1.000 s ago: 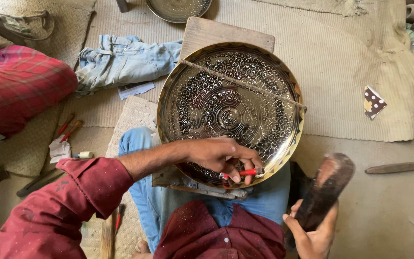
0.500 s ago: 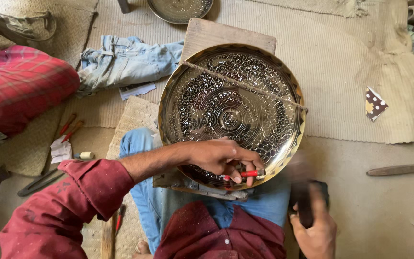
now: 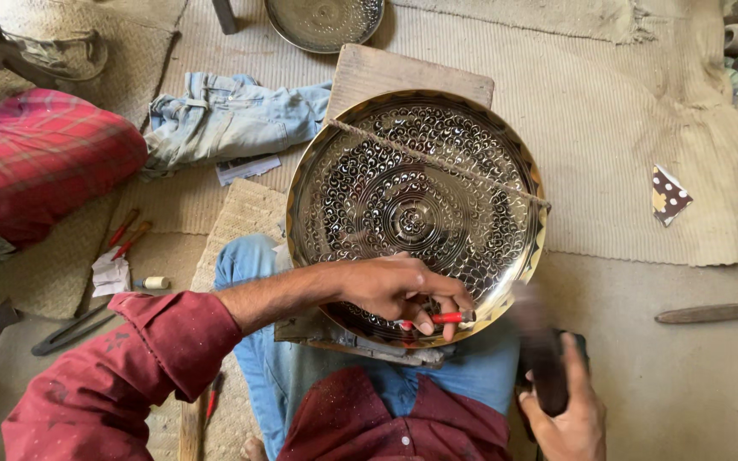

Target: The person sits on the floor with a large decorative brass tray on a wooden block, holds a small red punch against the tray's patterned surface with one hand, and strikes the punch with a wooden mallet held in the other hand, repositioning the punch repeatedly to work the design across the tray.

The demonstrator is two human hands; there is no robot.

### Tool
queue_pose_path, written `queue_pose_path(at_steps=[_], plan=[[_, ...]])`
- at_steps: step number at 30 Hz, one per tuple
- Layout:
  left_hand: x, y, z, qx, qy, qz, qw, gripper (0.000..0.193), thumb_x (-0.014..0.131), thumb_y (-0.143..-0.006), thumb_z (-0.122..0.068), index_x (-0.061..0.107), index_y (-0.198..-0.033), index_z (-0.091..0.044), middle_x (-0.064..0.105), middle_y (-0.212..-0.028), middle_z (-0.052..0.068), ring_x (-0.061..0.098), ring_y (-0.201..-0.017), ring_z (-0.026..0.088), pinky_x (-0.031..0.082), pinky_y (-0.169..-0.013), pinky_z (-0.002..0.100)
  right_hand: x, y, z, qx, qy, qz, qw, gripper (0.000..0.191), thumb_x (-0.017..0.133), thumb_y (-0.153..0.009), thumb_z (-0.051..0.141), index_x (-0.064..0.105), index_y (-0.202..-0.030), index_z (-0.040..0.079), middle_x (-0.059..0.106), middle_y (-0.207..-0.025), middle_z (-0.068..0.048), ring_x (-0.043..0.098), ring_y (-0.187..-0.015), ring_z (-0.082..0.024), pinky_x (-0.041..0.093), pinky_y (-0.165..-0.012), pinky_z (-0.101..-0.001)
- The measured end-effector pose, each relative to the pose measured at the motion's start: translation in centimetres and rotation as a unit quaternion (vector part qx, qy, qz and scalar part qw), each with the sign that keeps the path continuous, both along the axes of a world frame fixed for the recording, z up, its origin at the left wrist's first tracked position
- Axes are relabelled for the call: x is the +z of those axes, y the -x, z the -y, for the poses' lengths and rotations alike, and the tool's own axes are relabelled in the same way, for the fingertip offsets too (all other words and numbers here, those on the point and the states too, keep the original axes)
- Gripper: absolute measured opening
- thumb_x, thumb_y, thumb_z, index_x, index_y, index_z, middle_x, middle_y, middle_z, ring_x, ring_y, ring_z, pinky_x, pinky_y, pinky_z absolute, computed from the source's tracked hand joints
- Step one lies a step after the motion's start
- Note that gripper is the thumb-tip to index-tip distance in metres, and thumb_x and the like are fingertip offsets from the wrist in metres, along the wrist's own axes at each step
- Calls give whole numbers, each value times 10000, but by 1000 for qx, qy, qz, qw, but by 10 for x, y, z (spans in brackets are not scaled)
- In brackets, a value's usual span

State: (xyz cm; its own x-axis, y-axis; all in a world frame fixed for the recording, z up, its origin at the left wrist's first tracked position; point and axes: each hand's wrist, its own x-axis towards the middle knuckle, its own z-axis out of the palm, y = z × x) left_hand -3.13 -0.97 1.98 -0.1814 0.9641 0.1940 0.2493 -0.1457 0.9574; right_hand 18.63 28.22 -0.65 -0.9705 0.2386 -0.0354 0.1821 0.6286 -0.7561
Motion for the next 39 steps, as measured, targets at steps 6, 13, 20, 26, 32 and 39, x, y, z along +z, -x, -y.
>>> queue_pose_path(at_steps=[6, 13, 20, 26, 32, 39], plan=[[4, 1, 0, -2, 93, 2, 996, 547, 720, -908, -47, 548, -1425, -96, 787, -1169, -16, 702, -738, 134, 549, -627, 330, 1, -1, -2, 1, -47, 17, 999, 1037, 768, -609, -13, 399, -1555, 200, 697, -979, -87, 677, -800, -283, 557, -765, -379], [1, 1, 0, -10, 63, 33, 997, 530, 711, -934, -58, 542, -1435, -107, 776, -1193, -17, 737, -857, 128, 585, -667, 316, 0, 2, 2, -59, 82, 72, 992, 963, 749, -635, -20, 433, -1525, 167, 698, -882, -102, 680, -698, -240, 565, -736, -344], [-2, 2, 2, -2, 41, 17, 999, 563, 701, -898, -46, 546, -1436, -102, 769, -1217, -7, 742, -1015, 133, 609, -768, 309, -3, 1, 0, -66, 0, 65, 996, 980, 743, -645, -26, 409, -1545, 171, 709, -848, -86, 682, -682, -187, 563, -743, -318], [-8, 2, 3, 50, 50, 79, 994, 486, 676, -967, -53, 546, -1433, -99, 751, -1213, 37, 740, -1045, 163, 643, -855, 350, -23, 3, 1, -3, 62, 48, 997, 1037, 776, -619, -81, 374, -1559, 93, 719, -855, -71, 691, -750, -134, 567, -742, -290], [0, -2, 11, 176, 29, 83, 980, 494, 752, -964, -111, 548, -1413, -84, 785, -1158, 73, 759, -1014, 136, 635, -873, 328, -60, -9, 18, -60, 184, -164, 967, 444, 798, -805, -21, 532, -1158, 21, 640, -896, -52, 615, -786, -109, 532, -761, -242], [10, -6, 9, 184, 122, 50, 974, 608, 835, -800, -53, 563, -1344, -67, 760, -1175, 61, 601, -589, 87, 497, -544, 266, -72, -6, 25, -113, 224, -66, 966, 398, 795, -806, -38, 538, -1109, -4, 643, -840, -57, 626, -710, -124, 524, -667, -275]])
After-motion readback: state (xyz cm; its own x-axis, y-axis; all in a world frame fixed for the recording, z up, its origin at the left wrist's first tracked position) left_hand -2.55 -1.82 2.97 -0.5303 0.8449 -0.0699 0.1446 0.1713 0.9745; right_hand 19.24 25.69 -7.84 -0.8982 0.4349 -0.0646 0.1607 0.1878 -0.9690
